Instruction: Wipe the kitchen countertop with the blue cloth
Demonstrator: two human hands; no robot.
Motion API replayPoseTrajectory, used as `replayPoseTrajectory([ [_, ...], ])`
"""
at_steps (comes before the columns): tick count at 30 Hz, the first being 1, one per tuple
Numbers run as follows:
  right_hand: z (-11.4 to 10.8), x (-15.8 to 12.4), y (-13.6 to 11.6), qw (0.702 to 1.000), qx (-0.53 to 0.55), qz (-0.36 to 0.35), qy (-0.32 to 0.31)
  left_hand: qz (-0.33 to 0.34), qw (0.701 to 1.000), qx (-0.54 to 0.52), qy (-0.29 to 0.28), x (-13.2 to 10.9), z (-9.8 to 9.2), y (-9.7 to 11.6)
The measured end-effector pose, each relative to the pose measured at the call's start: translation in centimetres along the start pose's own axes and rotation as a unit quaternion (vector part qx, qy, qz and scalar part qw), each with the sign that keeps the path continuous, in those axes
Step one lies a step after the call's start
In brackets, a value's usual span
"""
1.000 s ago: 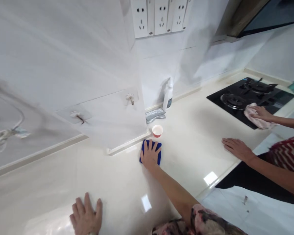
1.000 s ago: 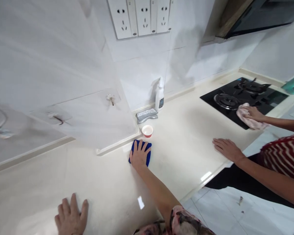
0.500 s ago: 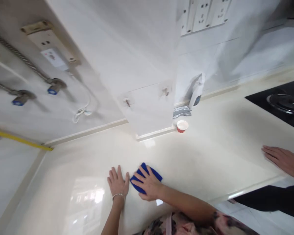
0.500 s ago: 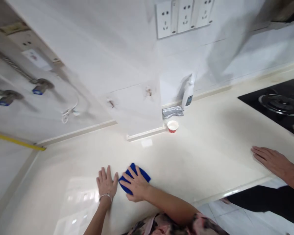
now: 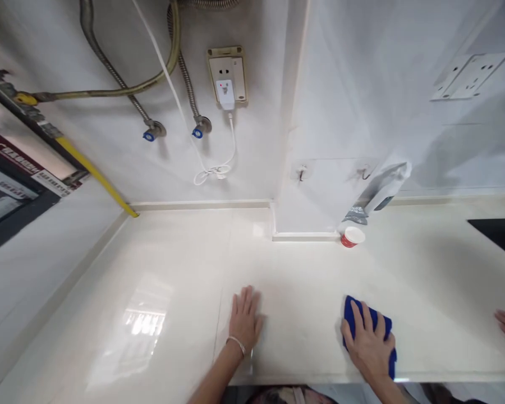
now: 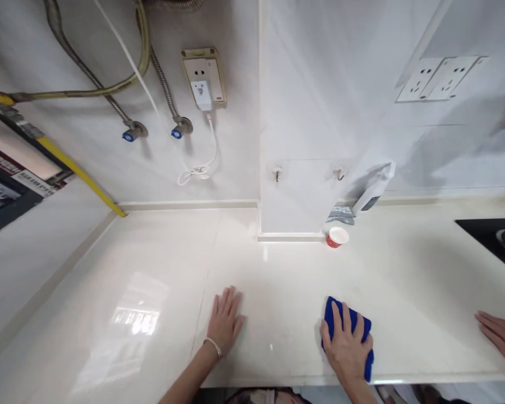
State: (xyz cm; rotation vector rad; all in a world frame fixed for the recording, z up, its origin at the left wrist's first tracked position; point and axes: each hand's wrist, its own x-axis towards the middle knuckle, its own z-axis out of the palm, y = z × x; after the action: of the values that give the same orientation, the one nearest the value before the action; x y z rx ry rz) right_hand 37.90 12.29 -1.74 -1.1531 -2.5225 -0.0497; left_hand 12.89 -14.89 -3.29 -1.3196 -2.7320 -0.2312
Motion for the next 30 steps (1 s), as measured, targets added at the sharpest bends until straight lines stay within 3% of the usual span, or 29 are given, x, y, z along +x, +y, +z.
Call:
replayPoseTrajectory([
  [3,0.2,0.3,-6.6,0.999,-0.020,0.010,-0.039,0.105,0.994,0.006,0.026,-3.5,0.1,1.0],
  [6,0.6,1.0,-14.3,0.993,-0.004,-0.055,-0.102,0.149,0.989,-0.012,0.019,-5.6,-0.7,-0.4],
  [11,0.5,0.6,-26.0,0.964,0.099,-0.148,-0.198,0.079,0.992,-0.072,0.068,-7.0,-2.5,-6.0],
  [14,0.3,0.4,-29.4,0.939,0.200,-0.204,-0.194,0.019,0.985,-0.141,0.095,-6.0,-3.2,-7.4],
  [16,0.4,0.6,-29.2,0.929,0.270,-0.200,-0.157,-0.005,0.976,-0.193,0.102,-4.5,-3.5,-6.8],
  [18,0.4,0.9,-26.9,0.924,0.333,-0.158,-0.099,-0.010,0.967,-0.229,0.111,-2.8,-3.7,-5.2],
  [21,0.3,0.8,-20.8,0.921,0.377,-0.088,-0.044,0.007,0.967,-0.229,0.114,-0.9,-3.3,-1.7],
  [25,0.5,-1.2,-11.8,0.936,0.343,-0.066,-0.035,0.045,0.983,-0.152,0.090,-0.6,-1.7,1.8],
  [27,0.9,-2.6,-8.7,0.947,0.313,-0.070,-0.014,0.064,0.988,-0.118,0.079,-0.8,-1.1,2.2],
  [30,1.7,-4.3,-6.6,0.957,0.279,-0.078,0.015,0.087,0.990,-0.080,0.077,-0.2,-0.7,1.3],
])
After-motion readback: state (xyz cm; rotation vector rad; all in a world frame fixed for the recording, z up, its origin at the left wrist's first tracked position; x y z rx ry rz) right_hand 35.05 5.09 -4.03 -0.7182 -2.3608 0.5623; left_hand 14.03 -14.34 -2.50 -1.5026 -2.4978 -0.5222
